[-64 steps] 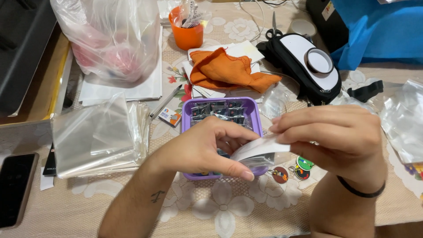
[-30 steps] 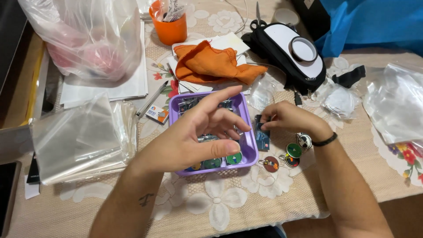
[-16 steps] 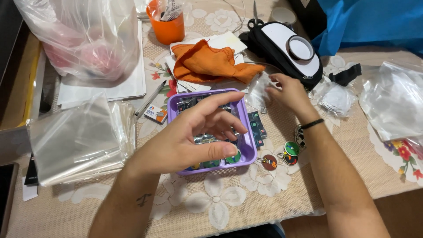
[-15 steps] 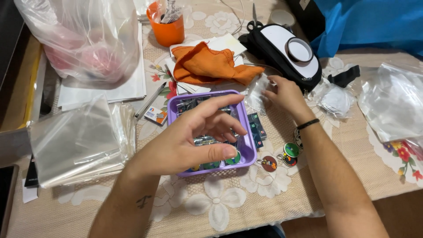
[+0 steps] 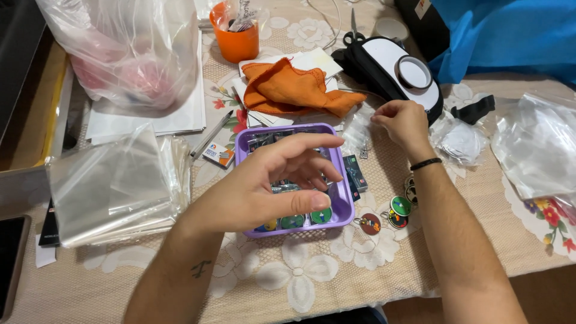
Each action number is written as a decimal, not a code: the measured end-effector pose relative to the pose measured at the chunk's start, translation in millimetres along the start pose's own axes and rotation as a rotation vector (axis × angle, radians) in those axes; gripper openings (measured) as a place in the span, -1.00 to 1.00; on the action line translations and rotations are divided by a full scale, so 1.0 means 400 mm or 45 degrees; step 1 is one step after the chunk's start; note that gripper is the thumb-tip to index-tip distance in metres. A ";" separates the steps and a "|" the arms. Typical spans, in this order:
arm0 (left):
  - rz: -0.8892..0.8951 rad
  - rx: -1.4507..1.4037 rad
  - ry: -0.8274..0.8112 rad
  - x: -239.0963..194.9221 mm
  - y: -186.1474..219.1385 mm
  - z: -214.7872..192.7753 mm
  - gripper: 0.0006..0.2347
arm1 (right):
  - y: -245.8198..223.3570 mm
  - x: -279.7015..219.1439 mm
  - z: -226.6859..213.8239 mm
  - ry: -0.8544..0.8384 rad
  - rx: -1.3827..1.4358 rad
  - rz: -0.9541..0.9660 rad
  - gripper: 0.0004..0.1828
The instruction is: The person is manually packaging keychains by inserting them into small plastic bags and organizing them in a tray.
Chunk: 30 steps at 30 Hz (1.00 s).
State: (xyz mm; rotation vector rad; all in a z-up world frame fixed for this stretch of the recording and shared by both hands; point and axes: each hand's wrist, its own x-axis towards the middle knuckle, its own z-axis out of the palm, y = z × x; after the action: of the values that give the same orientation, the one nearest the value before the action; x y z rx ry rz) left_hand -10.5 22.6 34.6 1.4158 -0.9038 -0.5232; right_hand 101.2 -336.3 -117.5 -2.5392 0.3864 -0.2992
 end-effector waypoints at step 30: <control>0.031 0.218 0.294 0.087 -0.175 0.084 -0.56 | -0.229 -0.432 -0.200 -0.487 1.557 -0.271 -0.81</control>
State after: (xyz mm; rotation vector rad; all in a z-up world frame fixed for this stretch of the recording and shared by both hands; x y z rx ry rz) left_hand -2.9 -33.8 -28.5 1.5820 -0.7921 -0.2612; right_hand -64.0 -243.6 -23.7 -1.3661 -0.1984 -0.0637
